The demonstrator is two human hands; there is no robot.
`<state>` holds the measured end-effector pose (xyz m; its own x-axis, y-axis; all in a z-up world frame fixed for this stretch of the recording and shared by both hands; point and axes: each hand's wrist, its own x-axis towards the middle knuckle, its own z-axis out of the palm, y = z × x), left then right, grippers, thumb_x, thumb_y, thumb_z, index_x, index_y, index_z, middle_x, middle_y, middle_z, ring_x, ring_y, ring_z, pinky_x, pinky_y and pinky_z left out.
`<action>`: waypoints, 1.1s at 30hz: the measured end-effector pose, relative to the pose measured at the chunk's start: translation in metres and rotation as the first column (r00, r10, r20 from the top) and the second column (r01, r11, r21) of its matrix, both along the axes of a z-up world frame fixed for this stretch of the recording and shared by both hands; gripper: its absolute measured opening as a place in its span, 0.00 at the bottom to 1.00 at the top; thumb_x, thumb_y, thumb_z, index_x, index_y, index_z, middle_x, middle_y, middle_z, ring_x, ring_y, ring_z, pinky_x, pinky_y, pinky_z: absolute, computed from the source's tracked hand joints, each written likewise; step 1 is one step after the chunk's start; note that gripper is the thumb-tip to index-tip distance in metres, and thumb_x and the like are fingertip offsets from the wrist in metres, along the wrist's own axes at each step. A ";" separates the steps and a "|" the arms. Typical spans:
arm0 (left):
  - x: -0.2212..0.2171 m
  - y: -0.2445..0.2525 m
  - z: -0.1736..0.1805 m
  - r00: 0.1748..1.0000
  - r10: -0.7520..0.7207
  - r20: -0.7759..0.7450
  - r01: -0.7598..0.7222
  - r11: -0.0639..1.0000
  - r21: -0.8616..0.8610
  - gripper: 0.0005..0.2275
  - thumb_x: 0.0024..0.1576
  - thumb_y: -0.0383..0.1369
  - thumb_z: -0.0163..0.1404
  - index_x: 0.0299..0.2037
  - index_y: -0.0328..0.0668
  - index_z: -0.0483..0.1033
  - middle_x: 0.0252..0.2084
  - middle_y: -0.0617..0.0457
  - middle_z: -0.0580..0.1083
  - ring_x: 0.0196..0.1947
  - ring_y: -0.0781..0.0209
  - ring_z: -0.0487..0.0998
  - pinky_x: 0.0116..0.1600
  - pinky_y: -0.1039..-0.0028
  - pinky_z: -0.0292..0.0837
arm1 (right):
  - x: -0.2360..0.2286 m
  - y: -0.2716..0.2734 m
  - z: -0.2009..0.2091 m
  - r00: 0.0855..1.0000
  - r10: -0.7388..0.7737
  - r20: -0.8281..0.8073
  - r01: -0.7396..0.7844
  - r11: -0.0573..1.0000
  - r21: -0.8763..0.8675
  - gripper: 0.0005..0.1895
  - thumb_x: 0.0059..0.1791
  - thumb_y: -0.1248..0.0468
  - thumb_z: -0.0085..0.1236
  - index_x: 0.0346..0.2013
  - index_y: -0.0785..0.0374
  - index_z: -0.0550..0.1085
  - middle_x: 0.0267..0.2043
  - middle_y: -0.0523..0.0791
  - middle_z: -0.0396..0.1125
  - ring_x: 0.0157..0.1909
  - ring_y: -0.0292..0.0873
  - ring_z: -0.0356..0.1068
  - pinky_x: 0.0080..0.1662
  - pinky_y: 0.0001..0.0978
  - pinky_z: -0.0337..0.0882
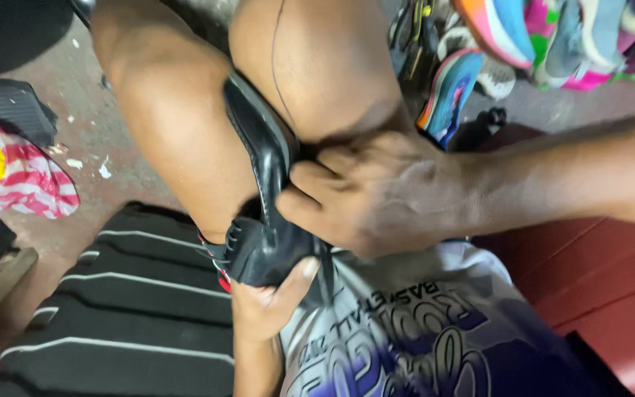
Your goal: The person sews a black leather shoe using a needle and thread, repeatedly passing the needle through the sole and upper while seated on the floor.
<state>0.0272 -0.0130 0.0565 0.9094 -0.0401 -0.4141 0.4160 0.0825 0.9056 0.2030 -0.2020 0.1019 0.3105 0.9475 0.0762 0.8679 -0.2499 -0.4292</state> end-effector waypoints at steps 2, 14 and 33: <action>-0.010 0.005 -0.004 0.998 0.029 0.061 -0.025 0.998 -0.058 0.11 0.57 0.27 0.58 0.46 0.29 0.75 0.43 0.48 0.75 0.43 0.61 0.75 0.51 0.72 0.72 | 0.002 -0.003 0.003 0.992 -0.046 -0.119 0.053 0.997 0.057 0.10 0.44 0.62 0.58 0.35 0.64 0.73 0.31 0.45 0.68 0.32 0.43 0.73 0.33 0.34 0.73; -0.045 0.061 0.003 0.744 0.651 -0.151 -0.320 0.545 0.775 0.11 0.64 0.31 0.49 0.52 0.34 0.75 0.41 0.43 0.76 0.32 0.60 0.74 0.36 0.71 0.77 | -0.019 -0.040 -0.027 0.722 -0.311 -0.618 0.436 0.898 0.057 0.08 0.48 0.74 0.61 0.41 0.64 0.74 0.36 0.46 0.72 0.40 0.46 0.75 0.46 0.35 0.75; -0.053 0.020 -0.016 0.826 0.562 -0.036 -0.388 0.522 -0.759 0.03 0.58 0.25 0.53 0.37 0.33 0.74 0.47 0.41 0.74 0.29 0.67 0.66 0.29 0.82 0.60 | -0.016 -0.047 -0.033 0.621 -0.273 -0.734 0.405 0.914 0.002 0.08 0.50 0.72 0.59 0.43 0.66 0.78 0.35 0.47 0.73 0.38 0.45 0.74 0.43 0.35 0.71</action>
<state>-0.0257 0.0067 0.0406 0.9358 0.2251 -0.2712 -0.0582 0.8575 0.5111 0.1871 -0.2494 0.0692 0.6277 0.7587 -0.1743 0.1501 -0.3377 -0.9292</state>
